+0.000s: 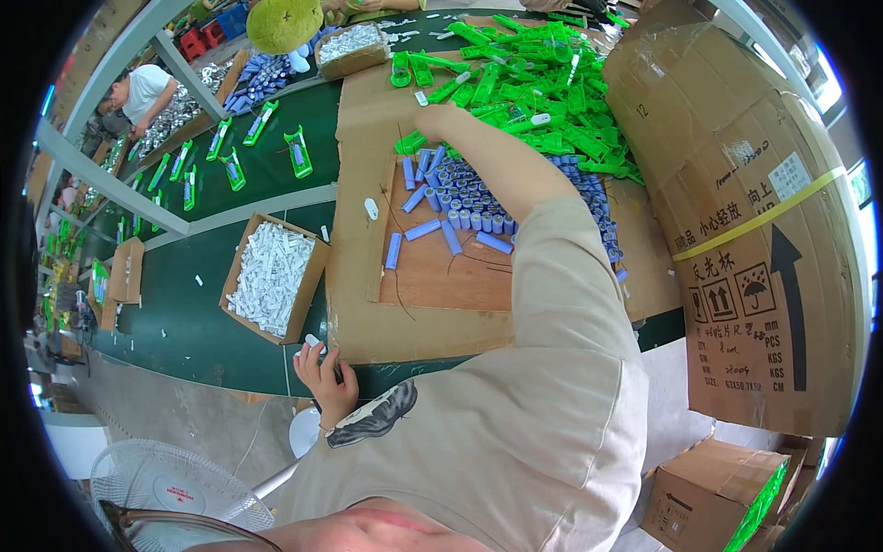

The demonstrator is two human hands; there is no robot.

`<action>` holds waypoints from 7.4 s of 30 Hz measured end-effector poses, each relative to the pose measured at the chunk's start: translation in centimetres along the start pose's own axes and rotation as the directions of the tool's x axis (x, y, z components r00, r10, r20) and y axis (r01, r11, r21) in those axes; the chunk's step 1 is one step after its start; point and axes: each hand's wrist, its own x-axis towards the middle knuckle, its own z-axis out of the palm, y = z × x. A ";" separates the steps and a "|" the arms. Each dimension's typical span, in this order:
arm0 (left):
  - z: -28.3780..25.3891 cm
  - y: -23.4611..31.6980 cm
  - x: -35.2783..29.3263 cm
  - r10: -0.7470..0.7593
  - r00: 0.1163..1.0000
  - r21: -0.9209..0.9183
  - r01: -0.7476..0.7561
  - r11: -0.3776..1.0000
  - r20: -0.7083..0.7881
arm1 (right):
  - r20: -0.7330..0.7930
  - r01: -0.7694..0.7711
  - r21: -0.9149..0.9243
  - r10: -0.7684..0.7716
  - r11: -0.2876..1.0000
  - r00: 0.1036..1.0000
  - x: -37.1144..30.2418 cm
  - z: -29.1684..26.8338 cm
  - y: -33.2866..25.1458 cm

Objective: The person assembles green plastic handheld electronic devices by hand, inserting lithium batteries, internal wiring, and white plastic parts into green plastic casings.

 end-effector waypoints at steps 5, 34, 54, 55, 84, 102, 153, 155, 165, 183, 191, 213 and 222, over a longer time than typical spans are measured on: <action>-0.1 0.2 0.5 0.001 1.000 -0.058 -0.002 0.998 -0.021 | -0.105 0.085 -0.020 -0.087 0.996 0.991 1.1 0.8 2.5; 7.3 0.7 -1.3 0.324 0.859 0.117 -0.397 0.910 0.397 | -0.474 -0.666 0.280 0.703 0.691 0.530 -1.7 -3.5 37.6; 6.3 2.7 0.5 0.251 0.859 0.079 -0.317 0.945 0.446 | -0.182 -0.226 0.121 0.245 0.967 0.952 1.6 -2.7 15.3; 6.0 2.8 0.8 0.251 0.847 0.068 -0.318 0.946 0.468 | -0.181 -0.199 0.073 0.209 0.977 0.961 0.7 -3.1 14.6; 7.9 2.8 0.3 0.277 0.913 0.324 -0.370 0.871 0.298 | -0.197 -0.495 0.299 0.560 0.816 0.805 20.9 -2.4 10.1; 5.7 3.3 2.0 0.230 0.843 0.199 -0.363 0.910 0.485 | 0.002 0.080 0.327 -0.086 0.942 0.996 11.1 -11.6 9.4; 8.8 1.3 -0.7 0.314 0.907 0.406 -0.408 0.817 0.279 | -0.015 -0.075 0.308 0.084 0.948 0.996 8.1 -4.8 14.1; 8.8 1.3 -0.4 0.352 0.894 0.427 -0.442 0.789 0.276 | -0.015 0.042 0.245 -0.040 0.969 0.999 6.8 -5.6 12.7; 8.1 2.5 -0.1 0.247 0.920 0.355 -0.351 0.867 0.305 | -0.415 0.095 0.216 0.004 0.972 0.910 12.7 -12.8 10.4; 5.0 3.5 2.0 0.124 0.847 0.224 -0.274 0.935 0.517 | 0.162 0.405 0.418 -0.506 0.813 0.847 8.7 -7.6 -2.1; 6.5 3.2 0.8 0.171 0.874 0.248 -0.309 0.918 0.456 | -0.103 0.302 0.574 -0.299 0.761 0.949 5.4 -12.5 3.1; 4.8 3.7 2.3 0.142 0.874 -0.040 -0.139 0.989 0.465 | -0.514 0.025 0.433 0.224 0.901 0.828 -18.4 0.1 -2.1; 3.6 4.3 2.3 0.133 0.904 -0.156 -0.075 0.985 0.405 | -0.643 0.187 0.627 0.366 0.757 0.673 -31.9 5.0 -10.2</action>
